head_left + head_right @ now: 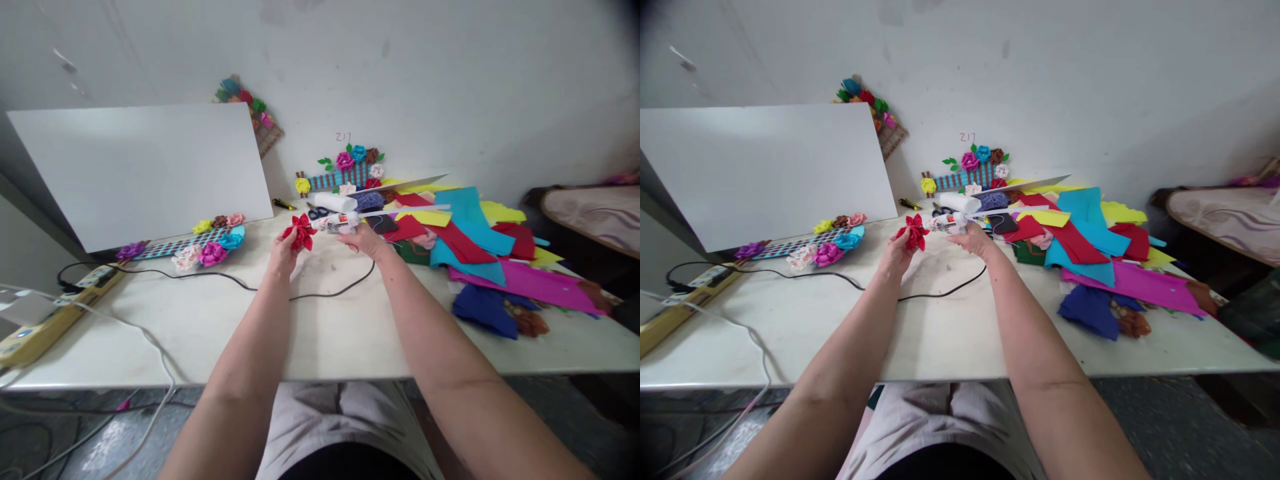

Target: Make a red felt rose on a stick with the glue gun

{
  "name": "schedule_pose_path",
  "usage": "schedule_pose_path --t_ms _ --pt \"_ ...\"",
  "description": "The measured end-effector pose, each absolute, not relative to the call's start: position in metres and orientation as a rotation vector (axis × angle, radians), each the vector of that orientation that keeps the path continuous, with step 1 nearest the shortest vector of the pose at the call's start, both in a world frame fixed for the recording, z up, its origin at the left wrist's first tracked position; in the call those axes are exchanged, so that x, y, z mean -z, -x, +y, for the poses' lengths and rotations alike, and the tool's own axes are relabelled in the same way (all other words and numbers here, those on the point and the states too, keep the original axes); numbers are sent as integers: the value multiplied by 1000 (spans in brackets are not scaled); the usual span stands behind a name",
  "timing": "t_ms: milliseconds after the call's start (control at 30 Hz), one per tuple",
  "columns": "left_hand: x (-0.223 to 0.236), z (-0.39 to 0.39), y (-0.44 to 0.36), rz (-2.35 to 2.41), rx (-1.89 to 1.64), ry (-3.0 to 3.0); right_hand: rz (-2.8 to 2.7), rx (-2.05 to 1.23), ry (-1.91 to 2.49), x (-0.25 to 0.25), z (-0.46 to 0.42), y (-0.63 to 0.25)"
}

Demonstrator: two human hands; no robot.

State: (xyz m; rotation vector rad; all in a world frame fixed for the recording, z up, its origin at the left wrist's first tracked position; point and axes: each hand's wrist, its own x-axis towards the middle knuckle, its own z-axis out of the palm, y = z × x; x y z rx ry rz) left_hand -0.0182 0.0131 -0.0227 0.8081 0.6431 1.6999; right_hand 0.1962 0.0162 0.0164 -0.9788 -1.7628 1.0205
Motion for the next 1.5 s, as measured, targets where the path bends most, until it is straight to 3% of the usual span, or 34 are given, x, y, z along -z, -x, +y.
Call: schedule_pose_path --t_ms 1100,1300,1500 --pt "19 11 19 618 -1721 -736 -1577 -1013 817 -17 15 -199" --pt "18 13 25 608 -1771 -736 -1596 -715 1051 -5 26 -205" --pt "16 13 28 588 -1802 -757 -2023 -261 1619 0 19 -203"
